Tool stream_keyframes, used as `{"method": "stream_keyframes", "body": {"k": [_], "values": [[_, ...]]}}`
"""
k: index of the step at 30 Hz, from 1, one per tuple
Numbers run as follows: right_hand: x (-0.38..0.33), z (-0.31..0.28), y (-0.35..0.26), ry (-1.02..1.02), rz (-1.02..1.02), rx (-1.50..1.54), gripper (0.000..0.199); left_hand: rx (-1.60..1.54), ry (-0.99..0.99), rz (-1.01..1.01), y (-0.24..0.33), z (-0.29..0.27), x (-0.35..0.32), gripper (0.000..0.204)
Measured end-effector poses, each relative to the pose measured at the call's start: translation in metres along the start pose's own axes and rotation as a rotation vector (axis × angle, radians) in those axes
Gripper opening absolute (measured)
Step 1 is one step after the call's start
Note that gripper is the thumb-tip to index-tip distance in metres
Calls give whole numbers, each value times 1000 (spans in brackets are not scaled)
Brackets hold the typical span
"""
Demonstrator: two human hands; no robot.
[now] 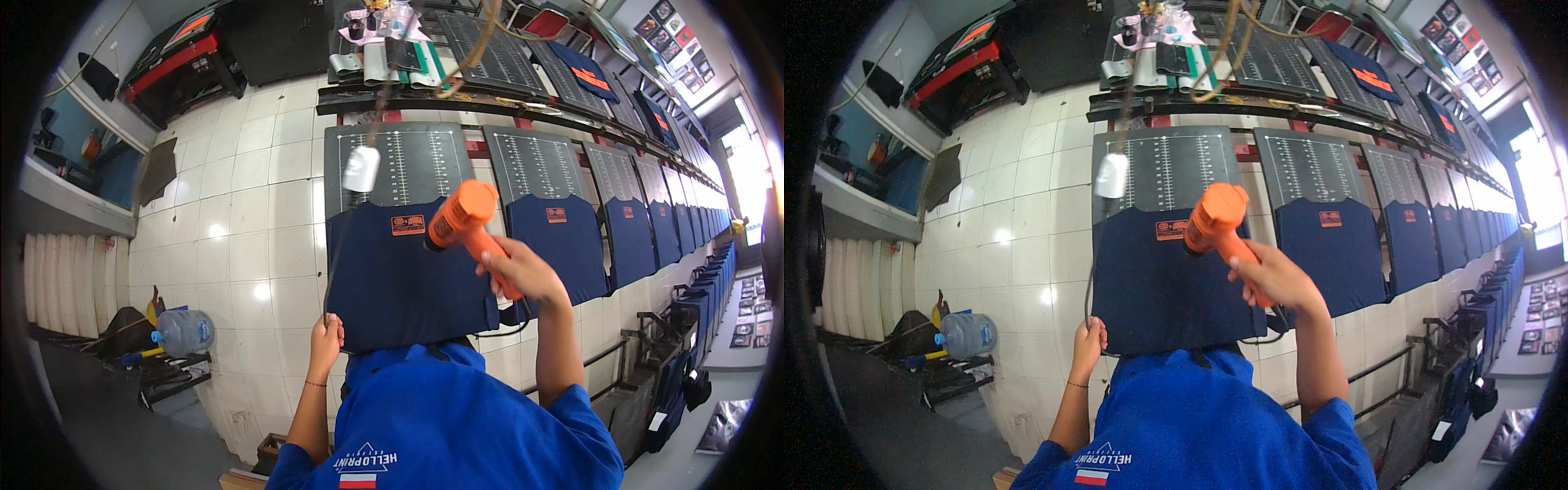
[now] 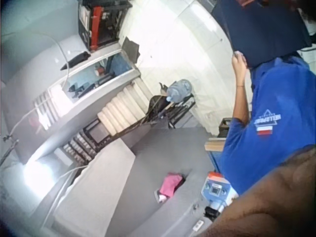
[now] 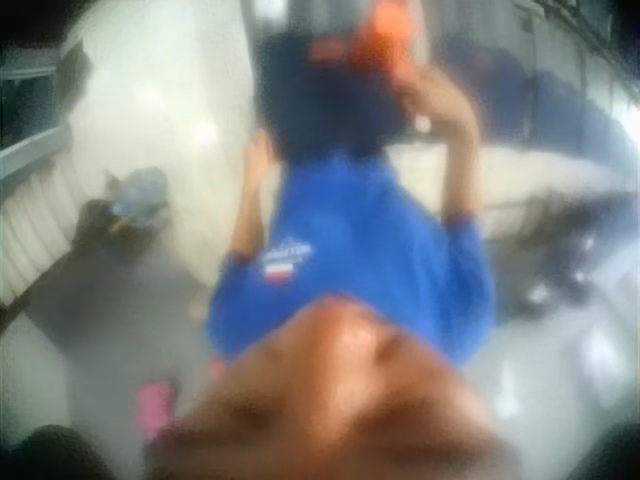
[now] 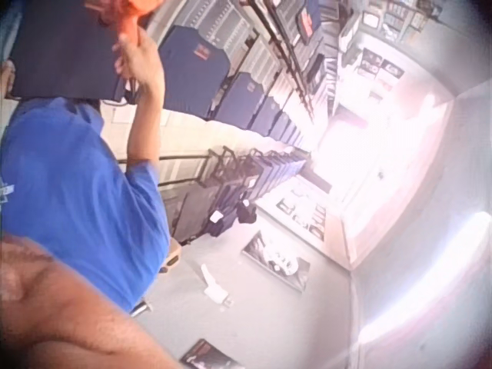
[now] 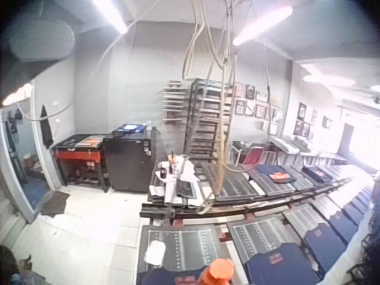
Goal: The person uses a heat gun to dry the screen-printed logos on several blue t-shirts that are arranged on a long printing table.
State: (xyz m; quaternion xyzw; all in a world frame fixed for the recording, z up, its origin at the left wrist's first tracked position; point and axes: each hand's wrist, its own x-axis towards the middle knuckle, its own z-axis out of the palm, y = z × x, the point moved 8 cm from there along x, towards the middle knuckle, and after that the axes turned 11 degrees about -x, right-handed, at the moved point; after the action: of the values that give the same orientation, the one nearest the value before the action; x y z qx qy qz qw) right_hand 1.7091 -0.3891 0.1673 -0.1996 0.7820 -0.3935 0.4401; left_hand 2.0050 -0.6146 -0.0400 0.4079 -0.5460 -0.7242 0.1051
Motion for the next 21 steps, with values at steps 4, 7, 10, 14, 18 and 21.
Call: {"method": "stream_keyframes", "body": {"k": [4, 7, 10, 14, 18, 21], "values": [[48, 8, -7, 83, -75, -17, 40, -41, 40, 35, 10, 4, 4, 29], [74, 13, -10, -97, -39, -5, 39, -10, 43, 42, 14, 9, 9, 25], [86, 22, -7, -78, -44, -30, 35, 56, 40, 66, 28, 15, 17, 23], [96, 30, -5, -120, -37, -6, 34, 48, 15, 126, 51, 25, 34, 20], [98, 38, -10, -63, -82, -33, 34, 92, -1, 184, 86, 36, 49, 18], [102, 37, -7, -150, -51, 25, 35, 151, 54, 325, 118, 38, 53, 18]]}}
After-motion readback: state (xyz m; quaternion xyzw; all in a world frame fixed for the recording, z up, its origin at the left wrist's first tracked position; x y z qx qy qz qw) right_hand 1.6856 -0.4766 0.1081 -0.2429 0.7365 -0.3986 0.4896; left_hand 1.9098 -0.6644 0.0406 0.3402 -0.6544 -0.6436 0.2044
